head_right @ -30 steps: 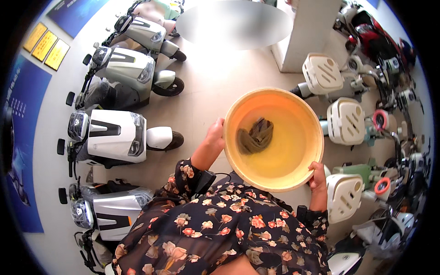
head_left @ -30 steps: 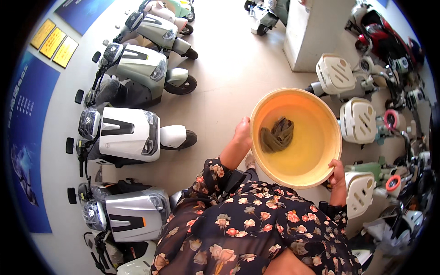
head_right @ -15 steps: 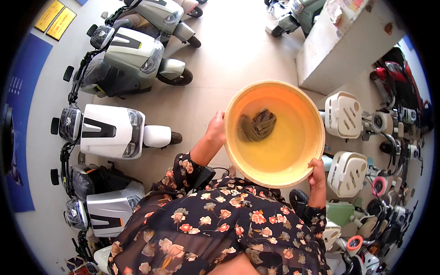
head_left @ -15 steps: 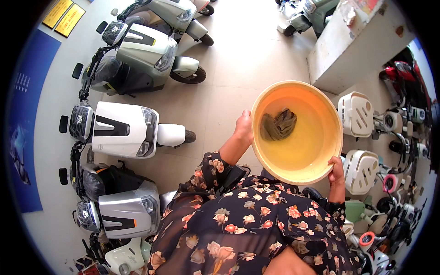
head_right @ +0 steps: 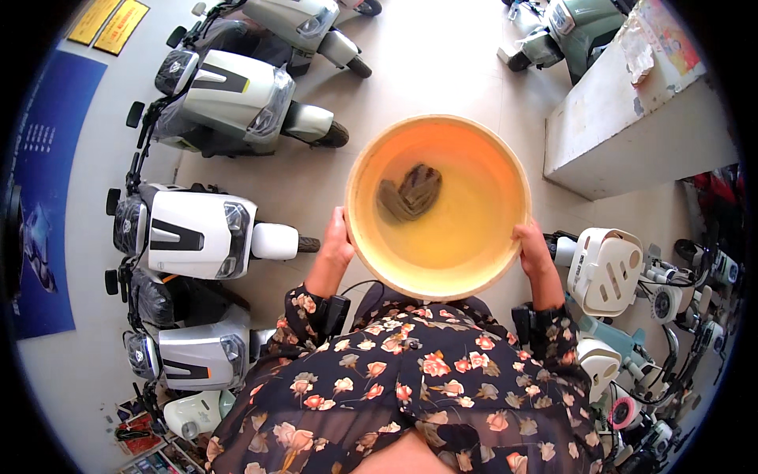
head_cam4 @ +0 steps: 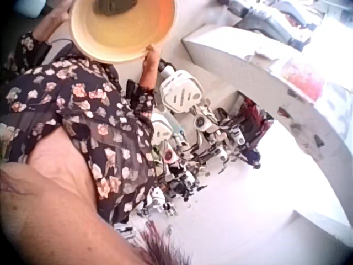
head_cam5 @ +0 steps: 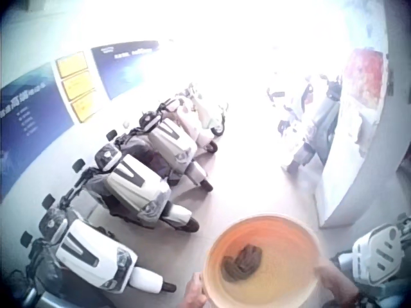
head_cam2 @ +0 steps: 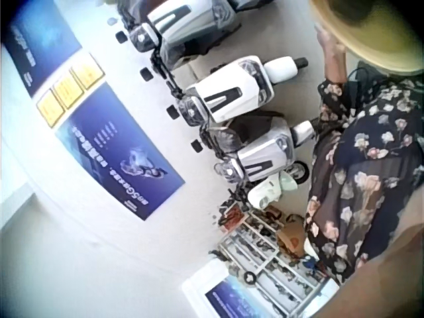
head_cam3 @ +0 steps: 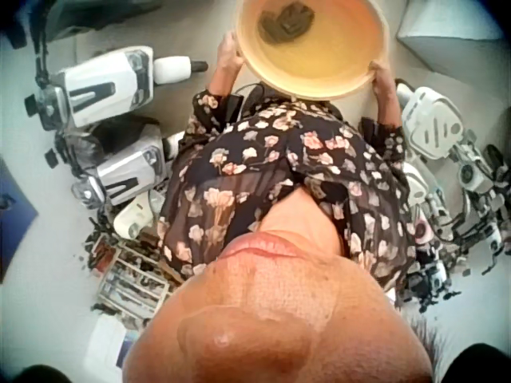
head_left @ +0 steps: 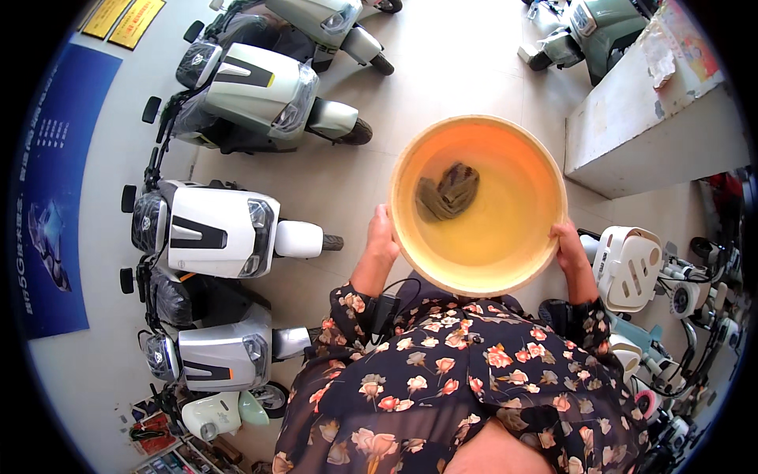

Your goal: The person cleans scooters by wringing out a cloth in a bucket of water and wiping the handlebars and front panels of several electric scooters.

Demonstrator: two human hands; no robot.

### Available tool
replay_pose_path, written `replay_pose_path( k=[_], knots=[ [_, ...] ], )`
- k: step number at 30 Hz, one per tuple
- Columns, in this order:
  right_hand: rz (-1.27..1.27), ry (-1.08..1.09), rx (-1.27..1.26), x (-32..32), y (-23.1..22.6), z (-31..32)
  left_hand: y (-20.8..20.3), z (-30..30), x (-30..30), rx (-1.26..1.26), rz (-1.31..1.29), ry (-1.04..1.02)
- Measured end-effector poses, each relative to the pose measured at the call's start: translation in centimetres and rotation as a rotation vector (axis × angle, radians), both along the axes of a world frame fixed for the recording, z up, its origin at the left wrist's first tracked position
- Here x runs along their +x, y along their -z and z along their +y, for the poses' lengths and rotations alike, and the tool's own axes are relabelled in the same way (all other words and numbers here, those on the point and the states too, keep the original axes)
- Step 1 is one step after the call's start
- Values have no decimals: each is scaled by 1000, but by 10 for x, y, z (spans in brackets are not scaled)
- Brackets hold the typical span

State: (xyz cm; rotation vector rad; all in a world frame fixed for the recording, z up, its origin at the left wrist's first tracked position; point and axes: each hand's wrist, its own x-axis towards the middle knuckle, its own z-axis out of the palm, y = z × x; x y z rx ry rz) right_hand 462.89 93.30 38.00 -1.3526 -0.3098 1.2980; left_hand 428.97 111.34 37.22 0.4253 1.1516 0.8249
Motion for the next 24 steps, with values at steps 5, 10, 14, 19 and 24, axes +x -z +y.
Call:
replay_pose_path(
  k=[5, 10, 14, 19, 24],
  knots=[
    [47, -72, 8, 33, 30, 88, 19, 75, 6, -27, -74, -11],
    [42, -89, -118, 23, 33, 91, 19, 78, 6, -73, -54, -20],
    [57, -127, -133, 32, 52, 170, 52, 155, 8, -108, -117, -33],
    [87, -105, -123, 34, 59, 259, 68, 247, 16, -304, -109, -87],
    [89, -103, -97, 45, 69, 338, 71, 326, 26, -607, -186, -214]
  ],
)
